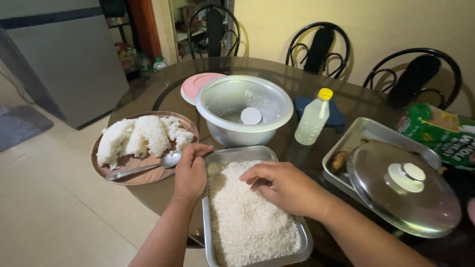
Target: Manually sorting through raw rice in a metal tray to remove impurities and then pouring it into a rice cooker pot.
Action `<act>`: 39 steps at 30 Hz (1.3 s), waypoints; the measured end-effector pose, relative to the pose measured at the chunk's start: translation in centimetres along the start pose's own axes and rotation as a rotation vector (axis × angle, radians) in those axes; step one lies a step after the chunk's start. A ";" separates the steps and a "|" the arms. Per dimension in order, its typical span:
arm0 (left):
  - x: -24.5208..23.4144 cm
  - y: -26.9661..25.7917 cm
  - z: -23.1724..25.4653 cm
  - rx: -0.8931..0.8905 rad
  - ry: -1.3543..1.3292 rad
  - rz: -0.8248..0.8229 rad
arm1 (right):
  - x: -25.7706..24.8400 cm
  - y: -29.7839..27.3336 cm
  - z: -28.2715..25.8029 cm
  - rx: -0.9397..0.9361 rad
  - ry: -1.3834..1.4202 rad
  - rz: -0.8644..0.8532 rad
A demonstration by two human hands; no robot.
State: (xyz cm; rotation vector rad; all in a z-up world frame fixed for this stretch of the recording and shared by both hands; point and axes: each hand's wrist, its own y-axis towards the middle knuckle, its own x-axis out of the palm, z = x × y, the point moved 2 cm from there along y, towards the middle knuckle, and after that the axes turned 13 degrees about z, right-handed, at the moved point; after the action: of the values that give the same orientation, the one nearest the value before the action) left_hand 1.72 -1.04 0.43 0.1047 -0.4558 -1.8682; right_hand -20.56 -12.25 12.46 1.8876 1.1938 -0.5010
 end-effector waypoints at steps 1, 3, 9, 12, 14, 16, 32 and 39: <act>0.0 0.0 -0.2 -0.013 -0.011 0.010 | 0.2 -0.5 0.7 0.004 0.049 0.034; -0.1 0.1 -0.8 0.005 0.000 0.008 | -0.1 -0.8 -0.3 0.072 -0.002 0.066; -0.4 -0.4 -1.8 0.036 0.055 0.020 | 0.1 -2.8 0.3 0.224 0.042 0.146; -0.3 -0.7 0.0 0.010 0.161 0.066 | -0.2 -3.3 0.5 0.165 0.047 0.182; -0.6 -1.6 2.2 -0.010 0.258 0.099 | -0.3 -3.6 0.7 0.163 -0.007 0.194; -1.1 -3.1 4.7 -0.091 0.603 0.159 | -0.7 -4.0 1.5 0.262 -0.179 0.381; -2.8 -3.8 2.4 -0.147 0.933 -0.220 | 1.0 -5.8 9.4 0.676 -0.118 0.260; 0.3 -0.7 10.4 0.220 0.880 -0.015 | -2.8 -4.1 3.1 0.473 -0.343 0.255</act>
State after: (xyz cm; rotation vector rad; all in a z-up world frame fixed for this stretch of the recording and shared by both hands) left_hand -2.08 1.61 9.78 1.0279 -0.0370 -1.5865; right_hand -25.18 -15.38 10.83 2.1913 0.6314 -0.9823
